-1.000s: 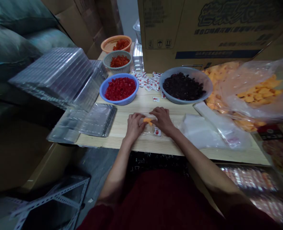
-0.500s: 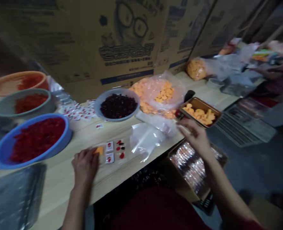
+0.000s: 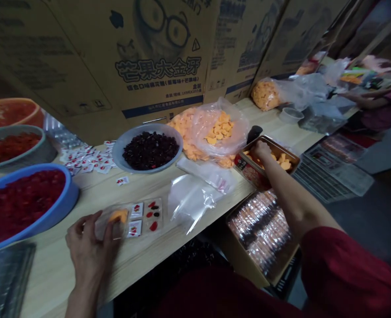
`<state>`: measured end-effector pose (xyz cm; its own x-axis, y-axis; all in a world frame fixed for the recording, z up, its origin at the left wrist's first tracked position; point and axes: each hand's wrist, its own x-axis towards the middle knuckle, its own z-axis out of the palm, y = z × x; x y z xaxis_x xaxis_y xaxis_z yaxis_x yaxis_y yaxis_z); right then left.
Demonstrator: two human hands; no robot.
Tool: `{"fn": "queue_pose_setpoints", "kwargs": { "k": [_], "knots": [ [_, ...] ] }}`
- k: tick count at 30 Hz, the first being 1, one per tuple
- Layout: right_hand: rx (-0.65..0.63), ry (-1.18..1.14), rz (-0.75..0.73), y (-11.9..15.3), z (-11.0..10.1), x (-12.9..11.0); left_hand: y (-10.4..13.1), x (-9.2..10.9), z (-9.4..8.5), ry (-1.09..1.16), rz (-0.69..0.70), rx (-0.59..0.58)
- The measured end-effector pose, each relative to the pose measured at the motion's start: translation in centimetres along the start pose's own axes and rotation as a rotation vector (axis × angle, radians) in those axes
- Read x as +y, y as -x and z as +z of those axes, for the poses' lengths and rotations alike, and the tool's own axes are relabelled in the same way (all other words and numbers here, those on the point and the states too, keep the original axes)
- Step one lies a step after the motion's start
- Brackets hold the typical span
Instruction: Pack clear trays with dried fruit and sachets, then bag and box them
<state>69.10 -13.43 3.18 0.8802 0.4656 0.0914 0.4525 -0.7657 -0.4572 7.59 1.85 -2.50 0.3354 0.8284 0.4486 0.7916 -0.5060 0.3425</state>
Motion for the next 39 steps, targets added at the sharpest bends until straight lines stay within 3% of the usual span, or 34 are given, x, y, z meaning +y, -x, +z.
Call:
{"fn": "queue_pose_setpoints", "kwargs": {
  "k": [3, 5, 8, 10, 11, 12, 15, 18, 20, 22, 26, 30, 35, 39],
  "knots": [
    [0.000, -0.101, 0.220, 0.0, -1.3, 0.1, 0.2, -0.5, -1.0, 0.039, -0.027, 0.024],
    [-0.020, -0.187, 0.234, 1.0, -3.5, 0.4, 0.4, -0.5, -1.7, 0.080, -0.089, 0.056],
    [-0.014, -0.375, 0.172, 5.2, -5.8, 0.2, 1.0, 0.9, -3.2, 0.188, -0.179, 0.103],
    [0.027, -0.644, 0.103, 9.6, -5.2, -1.5, 1.1, 2.5, -4.3, 0.296, -0.188, 0.068],
    [0.004, -0.707, 0.056, 12.0, -4.0, -2.9, 1.1, 3.3, -4.7, 0.362, -0.193, 0.020],
    [-0.111, -0.822, -0.029, 14.7, -2.5, -4.8, 0.9, 4.0, -5.1, 0.427, -0.200, -0.021],
    [-0.552, -1.039, -0.147, 23.1, 3.3, -12.9, 0.0, 4.4, -5.9, 0.630, -0.290, -0.034],
    [-1.041, -1.185, -0.205, 30.7, 8.8, -21.4, -0.5, 3.2, -6.6, 0.869, -0.380, -0.091],
    [-1.194, -1.221, -0.233, 33.9, 11.7, -25.4, -0.3, 2.1, -6.6, 0.978, -0.423, -0.175],
    [-1.272, -1.208, -0.279, 35.6, 13.9, -27.8, 0.1, 0.9, -6.1, 1.040, -0.457, -0.216],
    [-1.273, -1.098, -0.350, 35.8, 16.6, -28.5, 0.9, -1.3, -3.9, 1.014, -0.519, -0.132],
    [-1.079, -0.967, -0.464, 34.8, 17.7, -27.0, 1.9, -2.5, -1.6, 0.754, -0.589, -0.056],
    [-0.844, -0.755, -0.705, 34.7, 18.7, -25.9, 3.3, -1.6, -0.2, 0.547, -0.531, -0.120],
    [-0.748, -0.690, -0.778, 35.2, 19.7, -25.5, 3.0, -1.1, -0.9, 0.443, -0.417, -0.132]
  ]
}}
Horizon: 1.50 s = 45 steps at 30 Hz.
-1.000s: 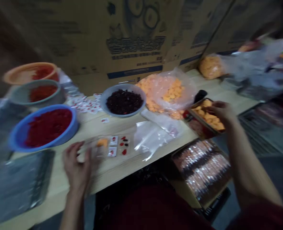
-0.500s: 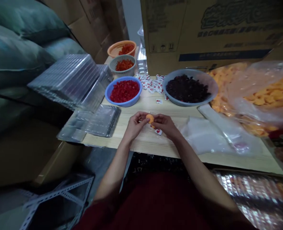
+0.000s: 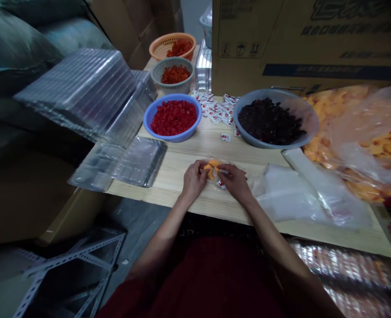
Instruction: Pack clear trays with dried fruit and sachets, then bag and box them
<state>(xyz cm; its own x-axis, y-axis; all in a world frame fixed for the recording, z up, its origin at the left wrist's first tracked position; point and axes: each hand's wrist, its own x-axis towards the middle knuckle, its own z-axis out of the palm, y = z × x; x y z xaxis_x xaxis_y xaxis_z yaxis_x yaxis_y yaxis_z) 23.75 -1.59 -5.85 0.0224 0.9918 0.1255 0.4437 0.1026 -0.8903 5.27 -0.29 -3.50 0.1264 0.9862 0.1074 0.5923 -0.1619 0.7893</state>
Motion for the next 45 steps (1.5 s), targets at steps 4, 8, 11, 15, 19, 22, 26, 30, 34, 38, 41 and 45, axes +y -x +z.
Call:
{"fn": "queue_pose_setpoints", "kwargs": {
  "k": [4, 8, 11, 15, 19, 22, 26, 30, 34, 38, 41, 45],
  "knots": [
    [0.024, -0.005, -0.018, 0.4, -0.3, 0.3, -1.8, 0.9, -1.9, -0.049, 0.206, -0.089],
    [0.055, 0.035, -0.019, 0.4, -0.9, 0.1, -4.1, 1.4, -2.0, -0.163, 0.299, -0.395],
    [0.057, 0.095, -0.056, 0.0, -1.1, -0.2, -4.6, 1.2, -0.8, -0.263, 0.313, -0.446],
    [-0.049, 0.237, -0.172, -0.5, -0.7, -0.8, -3.8, 0.6, -0.2, -0.329, 0.328, -0.269],
    [-0.167, 0.404, -0.232, -0.6, 0.0, -1.2, -2.4, 0.5, -1.0, -0.454, 0.303, -0.296],
    [-0.210, 0.450, -0.257, -0.8, 0.5, -1.4, -1.6, 0.6, -1.6, -0.518, 0.280, -0.301],
    [-0.244, 0.463, -0.280, -1.0, 0.7, -1.6, -0.9, 0.6, -2.1, -0.534, 0.263, -0.332],
    [-0.262, 0.469, -0.283, -0.9, 0.8, -1.5, -0.3, 0.6, -2.4, -0.522, 0.273, -0.338],
    [-0.259, 0.511, -0.281, -0.6, 0.9, -1.4, 0.2, 0.7, -2.3, -0.565, 0.248, -0.354],
    [-0.294, 0.483, -0.265, -0.5, 0.6, -1.4, 0.4, 0.6, -2.3, -0.581, 0.250, -0.352],
    [-0.304, 0.493, -0.235, -0.8, 0.3, -1.4, 0.4, 0.5, -2.7, -0.532, 0.260, -0.398],
    [-0.261, 0.507, -0.228, -0.9, 0.0, -1.8, 0.6, 0.2, -3.0, -0.451, 0.233, -0.355]
  ]
}}
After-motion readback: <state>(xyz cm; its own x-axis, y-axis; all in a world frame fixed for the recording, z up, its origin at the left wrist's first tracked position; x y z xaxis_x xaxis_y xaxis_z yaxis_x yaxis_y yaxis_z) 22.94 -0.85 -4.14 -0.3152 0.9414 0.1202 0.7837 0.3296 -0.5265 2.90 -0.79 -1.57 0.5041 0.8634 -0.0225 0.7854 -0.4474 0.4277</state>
